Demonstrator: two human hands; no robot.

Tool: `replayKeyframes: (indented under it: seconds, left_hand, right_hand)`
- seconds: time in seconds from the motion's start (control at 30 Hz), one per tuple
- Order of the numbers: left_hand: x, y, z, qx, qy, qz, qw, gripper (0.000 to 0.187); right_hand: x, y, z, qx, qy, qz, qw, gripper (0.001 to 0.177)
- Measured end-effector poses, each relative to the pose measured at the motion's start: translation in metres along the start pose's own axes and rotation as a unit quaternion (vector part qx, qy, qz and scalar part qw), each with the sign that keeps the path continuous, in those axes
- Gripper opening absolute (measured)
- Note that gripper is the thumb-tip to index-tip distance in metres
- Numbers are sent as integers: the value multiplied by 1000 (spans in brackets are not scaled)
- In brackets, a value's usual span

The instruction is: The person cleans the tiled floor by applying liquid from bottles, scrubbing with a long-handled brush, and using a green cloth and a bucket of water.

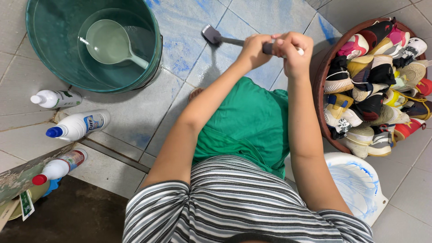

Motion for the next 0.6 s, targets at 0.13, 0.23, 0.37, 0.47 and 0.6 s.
replayKeyframes:
  seconds: [0.13, 0.23, 0.37, 0.47, 0.6]
  left_hand:
    - [-4, -16, -39, -71, -28, -6, 997, 15]
    - [1, -52, -73, -128, 41, 26, 991, 16]
    - [5, -82, -91, -150, 67, 32, 986, 19]
    - [-3, -74, -86, -102, 49, 15, 993, 21]
    - [-13, -30, -62, -29, 32, -34, 998, 27]
  right_hand:
    - [-10, 8, 26, 9, 23, 19, 1000, 29]
    - [-21, 22, 53, 26, 76, 3, 997, 25]
    - [-32, 43, 77, -35, 100, 3, 994, 31]
    - [-35, 36, 67, 17, 37, 19, 999, 29]
    - [-22, 14, 40, 25, 3, 61, 998, 34]
Point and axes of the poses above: each hand's wrist, its own x-axis away from the middle knuckle, its own y-axis out of the palm, z = x × y, the point moved 2 cm from there along -x, towards the middle knuckle, and after that the axes turned 3 degrees about -x, right-handed, at the moved point
